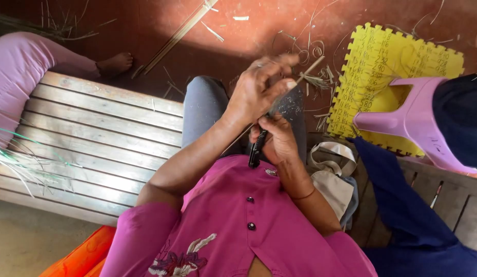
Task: Shaving and smoothing thin bamboo strips and poles using a small hand knife for craft work.
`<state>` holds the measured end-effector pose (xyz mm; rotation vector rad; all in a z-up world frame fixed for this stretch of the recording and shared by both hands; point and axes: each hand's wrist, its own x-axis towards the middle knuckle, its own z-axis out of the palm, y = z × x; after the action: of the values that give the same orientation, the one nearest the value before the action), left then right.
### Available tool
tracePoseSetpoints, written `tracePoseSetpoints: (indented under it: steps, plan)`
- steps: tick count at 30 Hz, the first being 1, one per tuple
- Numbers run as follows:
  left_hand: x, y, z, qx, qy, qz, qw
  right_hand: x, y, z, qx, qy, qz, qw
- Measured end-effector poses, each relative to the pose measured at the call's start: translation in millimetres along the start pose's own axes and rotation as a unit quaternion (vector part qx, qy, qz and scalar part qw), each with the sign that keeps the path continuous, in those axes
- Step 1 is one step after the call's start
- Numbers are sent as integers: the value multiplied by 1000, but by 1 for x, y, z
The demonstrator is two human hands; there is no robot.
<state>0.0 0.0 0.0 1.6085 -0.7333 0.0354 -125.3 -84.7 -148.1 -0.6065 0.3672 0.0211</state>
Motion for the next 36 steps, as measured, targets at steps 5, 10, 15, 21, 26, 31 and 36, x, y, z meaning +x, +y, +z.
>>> tracePoseSetpoints:
  steps: [5, 10, 15, 21, 26, 31, 36]
  plan:
    - [-45, 2, -51, 24, -106, -108, 988, 6, -91, 24, 22, -6, -44, 999]
    - [-108, -5, -78, -91, -306, -288, 903, 21, -183, 8, 1, 17, -127, 992]
    - [-132, -6, -104, -151, -184, -384, 892, 10, -242, 29, -53, -108, -222, 968]
    - [-45, 69, -148, 65, -10, -58, 996, -5, -225, 35, -21, -214, -163, 963]
    - [-1, 124, -168, 76, 159, 105, 979, -18, -188, 24, 0, -185, -117, 976]
    - [10, 143, -176, 256, 296, 176, 903, -25, -171, -8, 8, -182, -114, 977]
    - [0, 114, -168, 83, 391, 126, 908, -25, -152, -19, -6, -147, -103, 984]
